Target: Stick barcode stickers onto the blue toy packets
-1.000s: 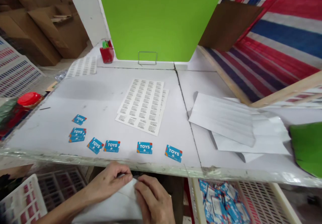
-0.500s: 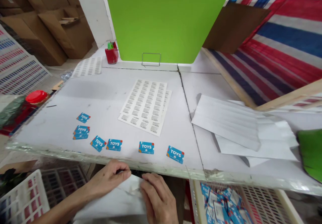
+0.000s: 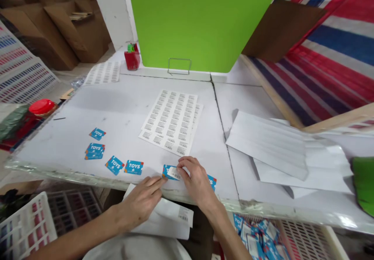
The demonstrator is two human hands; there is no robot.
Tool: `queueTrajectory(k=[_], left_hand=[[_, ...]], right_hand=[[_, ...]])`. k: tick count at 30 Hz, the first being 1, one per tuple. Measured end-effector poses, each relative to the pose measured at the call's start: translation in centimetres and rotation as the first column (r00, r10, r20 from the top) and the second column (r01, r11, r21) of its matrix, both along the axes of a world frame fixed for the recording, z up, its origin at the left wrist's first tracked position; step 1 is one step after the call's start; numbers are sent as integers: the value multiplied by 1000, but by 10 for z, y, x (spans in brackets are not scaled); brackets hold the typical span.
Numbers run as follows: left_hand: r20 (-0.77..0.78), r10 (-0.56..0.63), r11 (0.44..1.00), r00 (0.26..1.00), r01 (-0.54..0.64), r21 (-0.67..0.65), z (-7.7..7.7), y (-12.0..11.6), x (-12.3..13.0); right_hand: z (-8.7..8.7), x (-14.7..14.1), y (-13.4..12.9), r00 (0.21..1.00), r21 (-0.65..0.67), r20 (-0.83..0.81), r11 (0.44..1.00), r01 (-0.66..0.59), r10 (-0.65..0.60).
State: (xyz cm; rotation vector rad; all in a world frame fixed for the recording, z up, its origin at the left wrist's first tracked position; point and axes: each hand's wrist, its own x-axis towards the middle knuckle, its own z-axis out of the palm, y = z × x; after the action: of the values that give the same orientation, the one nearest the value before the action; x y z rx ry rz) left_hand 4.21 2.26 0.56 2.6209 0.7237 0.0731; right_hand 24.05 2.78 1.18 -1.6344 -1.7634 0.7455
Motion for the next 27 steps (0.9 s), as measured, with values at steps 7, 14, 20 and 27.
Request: queueTrajectory(k=[7, 14, 20, 27], left_hand=[[28, -25, 985, 999, 20, 169, -3, -7, -17], [36, 41, 988, 999, -45, 145, -8, -14, -11], [75, 53, 989, 996, -63, 135, -10, -12, -9], [116, 65, 988, 991, -80, 133, -12, -14, -10]], right_hand=[[-5, -9, 3, 996, -30, -2, 996, -84, 84], [-13, -12, -1, 999, -73, 10, 997, -38, 38], [-17, -18, -6, 1000, -90, 22, 996, 12, -10], [-17, -18, -3, 1000, -89, 23, 996, 5, -3]])
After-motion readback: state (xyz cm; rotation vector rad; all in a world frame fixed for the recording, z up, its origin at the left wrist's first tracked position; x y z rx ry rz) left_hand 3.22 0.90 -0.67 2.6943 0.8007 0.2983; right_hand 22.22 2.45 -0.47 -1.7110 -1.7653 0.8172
